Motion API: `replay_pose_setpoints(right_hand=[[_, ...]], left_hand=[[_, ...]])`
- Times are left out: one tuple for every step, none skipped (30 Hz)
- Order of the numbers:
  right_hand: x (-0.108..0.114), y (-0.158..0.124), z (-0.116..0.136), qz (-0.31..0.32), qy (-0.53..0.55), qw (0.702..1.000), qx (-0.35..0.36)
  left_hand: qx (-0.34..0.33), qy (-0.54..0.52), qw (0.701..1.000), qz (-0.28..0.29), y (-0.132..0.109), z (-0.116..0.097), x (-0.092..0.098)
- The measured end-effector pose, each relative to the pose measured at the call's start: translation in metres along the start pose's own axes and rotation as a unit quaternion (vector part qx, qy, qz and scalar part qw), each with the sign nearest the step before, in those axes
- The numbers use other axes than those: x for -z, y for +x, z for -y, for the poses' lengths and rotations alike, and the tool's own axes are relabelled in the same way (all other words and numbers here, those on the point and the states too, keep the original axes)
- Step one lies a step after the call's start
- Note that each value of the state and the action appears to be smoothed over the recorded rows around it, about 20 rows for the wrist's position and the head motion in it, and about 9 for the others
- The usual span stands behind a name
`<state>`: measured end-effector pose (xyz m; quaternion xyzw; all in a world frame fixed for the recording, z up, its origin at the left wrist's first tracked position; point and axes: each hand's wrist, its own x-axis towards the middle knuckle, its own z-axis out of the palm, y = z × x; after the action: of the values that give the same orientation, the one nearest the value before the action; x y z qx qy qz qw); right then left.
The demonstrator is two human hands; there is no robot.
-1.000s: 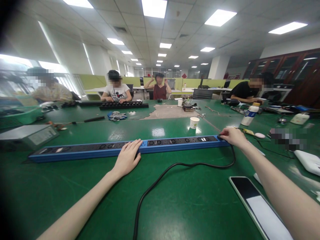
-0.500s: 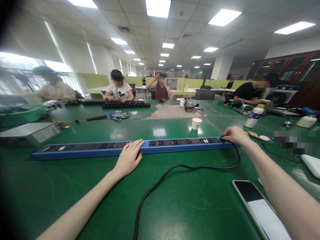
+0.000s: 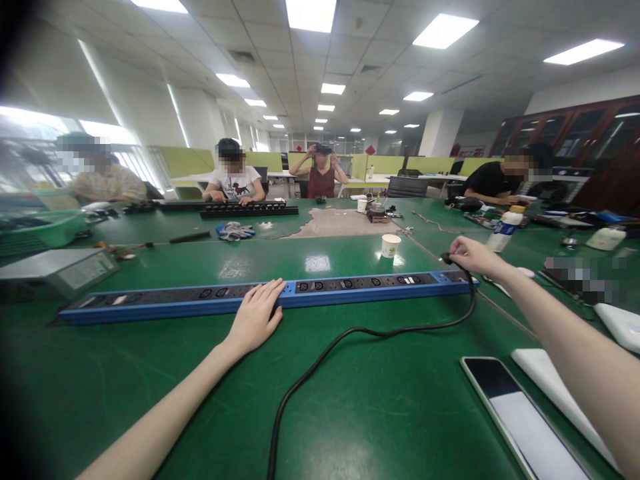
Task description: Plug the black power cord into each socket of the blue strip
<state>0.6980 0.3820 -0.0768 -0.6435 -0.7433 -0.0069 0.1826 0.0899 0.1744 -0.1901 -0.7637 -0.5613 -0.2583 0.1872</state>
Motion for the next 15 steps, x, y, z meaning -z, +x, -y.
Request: replay_pose_setpoints(right_hand=[[0.008, -0.001, -0.001, 0.009, 0.029, 1.0, 0.006], [0.014, -0.002, -0.002, 0.021, 0.057, 0.998, 0.012], [0.019, -0.003, -0.005, 0.031, 0.079, 0.996, 0.014], [0.021, -0.006, -0.008, 0.036, 0.095, 0.995, 0.009], [0.022, -0.009, -0.013, 0.041, 0.109, 0.993, -0.005], [0.021, -0.013, -0.018, 0.046, 0.123, 0.991, -0.025], [0.019, -0.016, -0.023, 0.054, 0.136, 0.988, -0.048], [0.016, -0.021, -0.029, 0.061, 0.147, 0.985, -0.068], [0.012, -0.025, -0.034, 0.066, 0.156, 0.982, -0.081], [0.008, -0.028, -0.039, 0.067, 0.163, 0.981, -0.085], [0.005, -0.032, -0.042, 0.064, 0.168, 0.98, -0.084], [0.002, -0.035, -0.045, 0.056, 0.17, 0.98, -0.083], [-0.001, -0.038, -0.046, 0.049, 0.171, 0.981, -0.084], [-0.003, -0.04, -0.046, 0.046, 0.171, 0.98, -0.089], [-0.005, -0.042, -0.044, 0.05, 0.17, 0.98, -0.095]], left_hand=[[0.001, 0.001, 1.0, 0.001, 0.0, 0.0, 0.0], [0.001, 0.002, 1.0, 0.003, 0.0, 0.0, 0.0], [0.001, 0.002, 1.0, 0.003, 0.0, -0.001, 0.0], [0.0, 0.002, 1.0, 0.004, 0.0, -0.001, 0.0], [-0.001, 0.002, 1.0, 0.004, 0.0, -0.001, 0.0], [-0.002, 0.002, 1.0, 0.003, 0.0, -0.001, 0.0], [-0.003, 0.002, 1.0, 0.002, 0.0, -0.001, 0.0], [-0.003, 0.002, 1.0, 0.001, 0.0, -0.001, 0.001], [-0.003, 0.001, 1.0, 0.0, 0.0, -0.001, 0.001], [-0.003, 0.001, 1.0, 0.0, 0.0, -0.001, 0.001], [-0.003, 0.002, 1.0, 0.0, 0.0, -0.001, 0.001], [-0.003, 0.002, 1.0, 0.0, 0.0, -0.001, 0.001], [-0.003, 0.003, 1.0, 0.001, 0.0, -0.001, 0.001], [-0.004, 0.003, 1.0, 0.001, 0.0, -0.001, 0.001], [-0.004, 0.002, 1.0, 0.001, 0.0, -0.001, 0.001]])
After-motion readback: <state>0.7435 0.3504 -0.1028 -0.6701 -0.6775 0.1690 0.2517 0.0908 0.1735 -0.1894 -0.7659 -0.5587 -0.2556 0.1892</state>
